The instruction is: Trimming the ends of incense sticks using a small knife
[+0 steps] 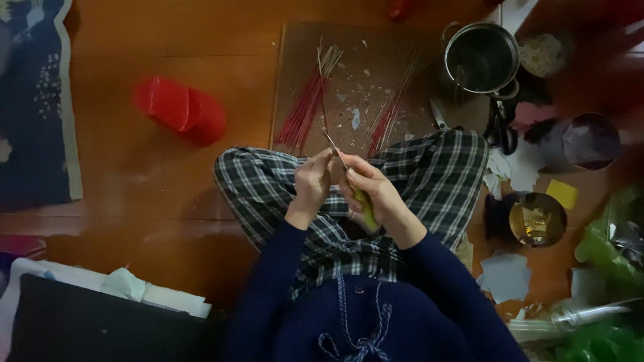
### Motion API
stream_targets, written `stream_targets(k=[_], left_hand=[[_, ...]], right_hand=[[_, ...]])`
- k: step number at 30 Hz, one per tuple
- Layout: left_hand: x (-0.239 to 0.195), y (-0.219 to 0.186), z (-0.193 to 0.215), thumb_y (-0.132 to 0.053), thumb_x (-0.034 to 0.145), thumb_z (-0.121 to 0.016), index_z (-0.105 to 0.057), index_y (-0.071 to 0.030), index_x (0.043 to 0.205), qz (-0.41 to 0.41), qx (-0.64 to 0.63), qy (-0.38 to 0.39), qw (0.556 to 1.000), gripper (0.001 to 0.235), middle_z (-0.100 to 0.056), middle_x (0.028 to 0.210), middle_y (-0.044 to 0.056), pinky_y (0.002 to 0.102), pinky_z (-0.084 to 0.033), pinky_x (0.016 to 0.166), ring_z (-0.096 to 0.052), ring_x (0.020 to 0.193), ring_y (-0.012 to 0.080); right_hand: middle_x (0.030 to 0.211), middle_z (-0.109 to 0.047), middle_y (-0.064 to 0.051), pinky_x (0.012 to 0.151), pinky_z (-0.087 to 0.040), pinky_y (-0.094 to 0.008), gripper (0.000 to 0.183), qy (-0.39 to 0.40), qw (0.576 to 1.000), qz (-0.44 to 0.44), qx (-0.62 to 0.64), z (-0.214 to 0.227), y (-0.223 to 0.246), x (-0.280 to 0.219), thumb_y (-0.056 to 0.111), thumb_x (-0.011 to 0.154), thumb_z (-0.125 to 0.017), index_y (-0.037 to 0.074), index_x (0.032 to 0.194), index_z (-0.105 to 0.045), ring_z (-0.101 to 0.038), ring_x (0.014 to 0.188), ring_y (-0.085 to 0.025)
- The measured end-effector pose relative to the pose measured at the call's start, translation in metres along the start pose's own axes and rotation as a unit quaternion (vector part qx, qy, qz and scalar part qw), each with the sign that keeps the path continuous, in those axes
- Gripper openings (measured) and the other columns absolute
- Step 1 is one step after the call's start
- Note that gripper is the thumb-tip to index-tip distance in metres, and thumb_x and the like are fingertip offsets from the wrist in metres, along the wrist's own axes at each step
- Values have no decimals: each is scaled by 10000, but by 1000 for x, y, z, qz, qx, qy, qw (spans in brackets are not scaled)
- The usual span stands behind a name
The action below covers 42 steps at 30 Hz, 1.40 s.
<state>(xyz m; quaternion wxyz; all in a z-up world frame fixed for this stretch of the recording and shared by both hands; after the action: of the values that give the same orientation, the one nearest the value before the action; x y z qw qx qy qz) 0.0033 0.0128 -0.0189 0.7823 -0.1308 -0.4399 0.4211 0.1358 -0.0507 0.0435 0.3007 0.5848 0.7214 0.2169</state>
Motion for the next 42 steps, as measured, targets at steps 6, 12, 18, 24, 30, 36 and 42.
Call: stream_targets(k=[6, 12, 18, 24, 30, 36, 42], left_hand=[[-8, 6, -6, -94, 901, -626, -707, -119, 1060, -9, 5, 41, 999, 180, -720, 942, 79, 366, -590, 674, -694, 829, 277], [0, 26, -10, -157, 955, -616, -704, -103, 1082, 79, -109, 147, 980, 164, -724, 974, 97, 390, -581, 755, -692, 883, 308], [-6, 29, -16, -205, 970, -605, -694, -78, 1135, 103, -45, 201, 973, 227, -718, 1022, 161, 433, -554, 832, -670, 961, 360], [-13, 52, -38, -394, 986, -509, -725, -159, 1049, 159, -7, 259, 953, 325, -727, 891, 142, 455, -509, 836, -666, 948, 361], [-41, 88, -51, -133, 984, -537, -638, -29, 1150, 183, -42, 282, 941, 220, -672, 1047, 200, 470, -514, 904, -618, 1031, 390], [13, 13, 9, -88, 950, -662, -634, -24, 1200, 91, -34, 70, 993, 260, -623, 1052, 69, 321, -585, 744, -656, 933, 241], [12, 22, 7, -20, 876, -715, -720, -53, 986, 42, -53, -33, 997, 114, -685, 923, 26, 330, -543, 800, -673, 884, 237]], right_hand=[[598, -411, -124, 299, -331, -252, 284, -20, 1000, -7, 18, 14, -12, 7, 92, 980, -508, 107, 1261, -547, -402, 334, -188], [636, -455, -109, 311, -372, -230, 386, -5, 999, 20, -41, -3, 6, 8, 114, 1008, -459, 89, 1393, -435, -438, 358, -150], [647, -513, -150, 323, -393, -243, 446, -31, 992, 17, -118, 13, -18, 21, 118, 1022, -433, 76, 1465, -403, -476, 378, -164], [668, -530, -147, 340, -380, -243, 450, -101, 983, -16, -154, 18, -31, 28, 137, 1023, -449, 126, 1472, -422, -468, 406, -156], [615, -514, -146, 300, -343, -270, 444, -157, 970, -59, -177, 46, -63, 41, 182, 1022, -457, 195, 1466, -446, -452, 366, -188], [1026, -508, -248, 669, -398, -413, 421, -148, 960, -32, -234, 13, -44, 37, 158, 1025, -482, 109, 1443, -487, -465, 847, -354], [797, -628, -125, 392, -409, -246, 400, -184, 961, -68, -193, 51, -108, 63, 205, 988, -549, 142, 1383, -558, -540, 555, -164]])
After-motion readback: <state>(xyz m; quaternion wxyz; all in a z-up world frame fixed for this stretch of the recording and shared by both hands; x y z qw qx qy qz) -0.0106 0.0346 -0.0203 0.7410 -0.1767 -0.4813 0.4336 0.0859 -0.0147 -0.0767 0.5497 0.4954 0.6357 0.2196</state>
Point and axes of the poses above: each hand's wrist, its own x-axis towards the middle knuckle, its own z-axis out of the back of the hand, y = z × x, the point moved 1 cm from there along x, towards the middle knuckle
